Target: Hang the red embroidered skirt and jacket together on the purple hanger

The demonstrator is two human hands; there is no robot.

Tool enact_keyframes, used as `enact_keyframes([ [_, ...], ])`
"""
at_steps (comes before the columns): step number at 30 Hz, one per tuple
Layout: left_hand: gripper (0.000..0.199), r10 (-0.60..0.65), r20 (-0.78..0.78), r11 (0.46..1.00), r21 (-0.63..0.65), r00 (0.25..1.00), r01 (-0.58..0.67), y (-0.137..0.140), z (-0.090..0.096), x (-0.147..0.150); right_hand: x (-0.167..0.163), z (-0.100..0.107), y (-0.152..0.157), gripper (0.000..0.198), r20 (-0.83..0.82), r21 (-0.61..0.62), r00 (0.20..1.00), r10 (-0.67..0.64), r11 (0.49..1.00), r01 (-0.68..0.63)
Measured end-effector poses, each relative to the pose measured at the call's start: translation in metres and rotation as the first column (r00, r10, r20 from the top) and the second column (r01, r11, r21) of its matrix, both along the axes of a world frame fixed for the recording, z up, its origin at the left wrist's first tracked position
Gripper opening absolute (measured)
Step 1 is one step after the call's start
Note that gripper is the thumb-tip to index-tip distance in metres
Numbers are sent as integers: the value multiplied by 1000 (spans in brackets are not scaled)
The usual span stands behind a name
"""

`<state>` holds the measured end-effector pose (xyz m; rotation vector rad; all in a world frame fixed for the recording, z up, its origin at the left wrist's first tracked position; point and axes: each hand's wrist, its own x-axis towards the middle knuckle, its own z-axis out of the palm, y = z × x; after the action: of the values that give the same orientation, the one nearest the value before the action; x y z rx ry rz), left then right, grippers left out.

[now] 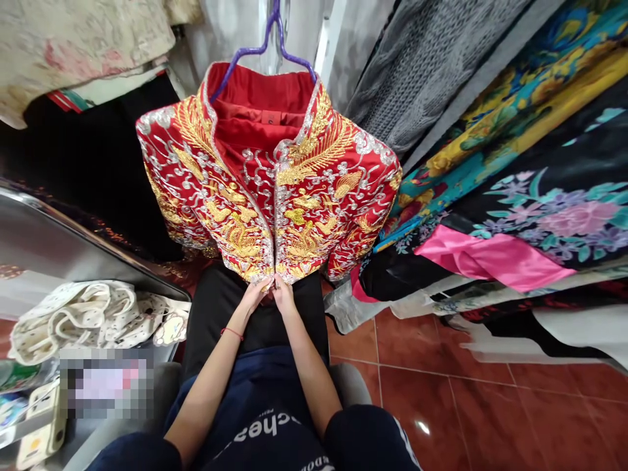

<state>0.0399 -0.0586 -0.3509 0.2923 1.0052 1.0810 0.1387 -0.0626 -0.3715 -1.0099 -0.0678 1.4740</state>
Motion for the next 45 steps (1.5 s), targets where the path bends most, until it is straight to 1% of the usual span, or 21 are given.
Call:
enact_keyframes([
  [4, 35, 42, -2, 999, 0, 999, -42, 4, 6, -1, -3, 3, 0, 19, 0, -10, 999, 46, 999, -46],
  [8, 33, 72, -18, 997, -6, 997, -72, 6, 13, 1, -2, 6, 0, 19, 9, -4, 997, 80, 997, -79],
  [13, 41, 101, -77, 995, -5, 992, -102, 3, 14, 6, 1, 8, -1, 21, 42, -13, 996, 85, 996, -84],
  [15, 45, 119, -110, 993, 3, 987, -119, 2, 14, 5, 1, 8, -1, 24, 62, -27, 993, 104, 994, -102],
  [18, 47, 132, -161, 991, 21, 978, -130, 4, 15, 0, -2, 10, -3, 32, 95, -59, 980, 177, 983, -172],
  [22, 46, 117, -209, 993, 51, 971, -109, 8, 17, -10, -11, 16, -8, 51, 165, -112, 942, 291, 955, -275],
  [24, 45, 98, -215, 994, 67, 972, -85, 9, 16, -15, -15, 21, -9, 55, 237, -116, 921, 310, 950, -290],
  [26, 45, 72, -212, 995, 84, 975, -55, 9, 13, -17, -17, 27, -11, 53, 336, -92, 896, 289, 957, -274],
  [29, 43, 38, -205, 995, 102, 978, -17, 7, 7, -18, -15, 36, -13, 43, 490, -28, 844, 217, 972, -233],
  [33, 43, 14, -189, 993, 122, 982, 9, 6, 2, -17, -10, 44, -18, 31, 621, 21, 770, 148, 979, -205],
  [36, 42, 6, -178, 992, 128, 984, 17, 5, 3, -17, -10, 45, -19, 30, 660, 28, 741, 125, 981, -191],
  [41, 46, -8, -150, 993, 112, 989, 25, 5, 8, -18, -14, 41, -14, 41, 653, 29, 751, 95, 988, -150],
  [43, 49, -9, -136, 994, 111, 991, 24, 5, 9, -17, -14, 42, -14, 39, 664, 35, 744, 76, 991, -132],
  [45, 50, -8, -125, 993, 114, 992, 22, 5, 10, -17, -11, 47, -16, 32, 686, 48, 725, 57, 991, -123],
])
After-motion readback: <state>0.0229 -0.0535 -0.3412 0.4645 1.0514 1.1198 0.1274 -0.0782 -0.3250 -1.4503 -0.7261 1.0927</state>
